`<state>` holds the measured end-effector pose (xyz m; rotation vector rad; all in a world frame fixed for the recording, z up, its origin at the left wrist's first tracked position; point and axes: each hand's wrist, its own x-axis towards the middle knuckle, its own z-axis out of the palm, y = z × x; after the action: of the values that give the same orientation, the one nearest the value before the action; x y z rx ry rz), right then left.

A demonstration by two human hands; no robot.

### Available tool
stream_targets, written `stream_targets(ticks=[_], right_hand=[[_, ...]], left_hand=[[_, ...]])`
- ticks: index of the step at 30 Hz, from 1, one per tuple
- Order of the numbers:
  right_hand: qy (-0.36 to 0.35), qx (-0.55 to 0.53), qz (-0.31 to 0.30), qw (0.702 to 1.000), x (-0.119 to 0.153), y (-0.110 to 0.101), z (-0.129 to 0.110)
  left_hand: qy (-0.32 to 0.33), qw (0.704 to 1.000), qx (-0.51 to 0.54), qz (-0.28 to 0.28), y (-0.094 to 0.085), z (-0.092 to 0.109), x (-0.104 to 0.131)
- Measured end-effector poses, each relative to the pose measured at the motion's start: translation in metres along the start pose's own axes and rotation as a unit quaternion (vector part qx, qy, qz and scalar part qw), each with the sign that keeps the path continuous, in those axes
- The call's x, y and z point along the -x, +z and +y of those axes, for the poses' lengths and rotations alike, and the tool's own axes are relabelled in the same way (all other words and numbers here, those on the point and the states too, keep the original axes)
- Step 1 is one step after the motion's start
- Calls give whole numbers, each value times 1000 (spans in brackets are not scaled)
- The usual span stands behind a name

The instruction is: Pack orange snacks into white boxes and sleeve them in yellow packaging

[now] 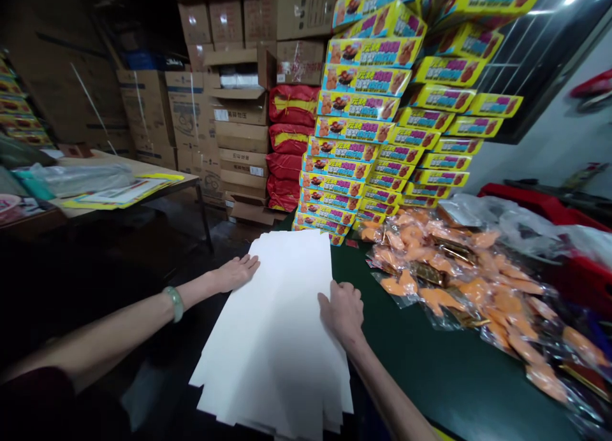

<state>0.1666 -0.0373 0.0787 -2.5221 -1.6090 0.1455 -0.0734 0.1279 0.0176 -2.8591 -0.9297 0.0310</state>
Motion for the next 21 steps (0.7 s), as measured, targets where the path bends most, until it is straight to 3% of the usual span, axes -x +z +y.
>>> stream_targets(ticks=[3, 5, 8, 10, 14, 18, 19, 21], right_hand=[[15, -118, 45, 992, -4, -3, -4], [52, -266, 39, 962, -16, 4, -1], [90, -443, -49, 891, -38, 21, 14], [95, -483, -110, 864, -49, 31, 28], [84, -555, -179, 808, -57, 40, 57], [56, -657, -239, 712, -55, 44, 74], [50, -666, -252, 700, -54, 43, 74], [39, -638, -259, 724, -52, 39, 71]], left_hand=[[-15, 999, 46, 4, -2, 1, 0], [-32, 996, 87, 12, -7, 2, 1], [-80, 982, 163, 43, -19, 3, 8], [-142, 962, 216, 91, -27, 7, 20], [-316, 869, 329, 192, -38, 31, 50], [-371, 759, 507, 171, -43, 69, 63], [-368, 731, 550, 166, -44, 77, 61], [-360, 678, 618, 172, -46, 88, 54]])
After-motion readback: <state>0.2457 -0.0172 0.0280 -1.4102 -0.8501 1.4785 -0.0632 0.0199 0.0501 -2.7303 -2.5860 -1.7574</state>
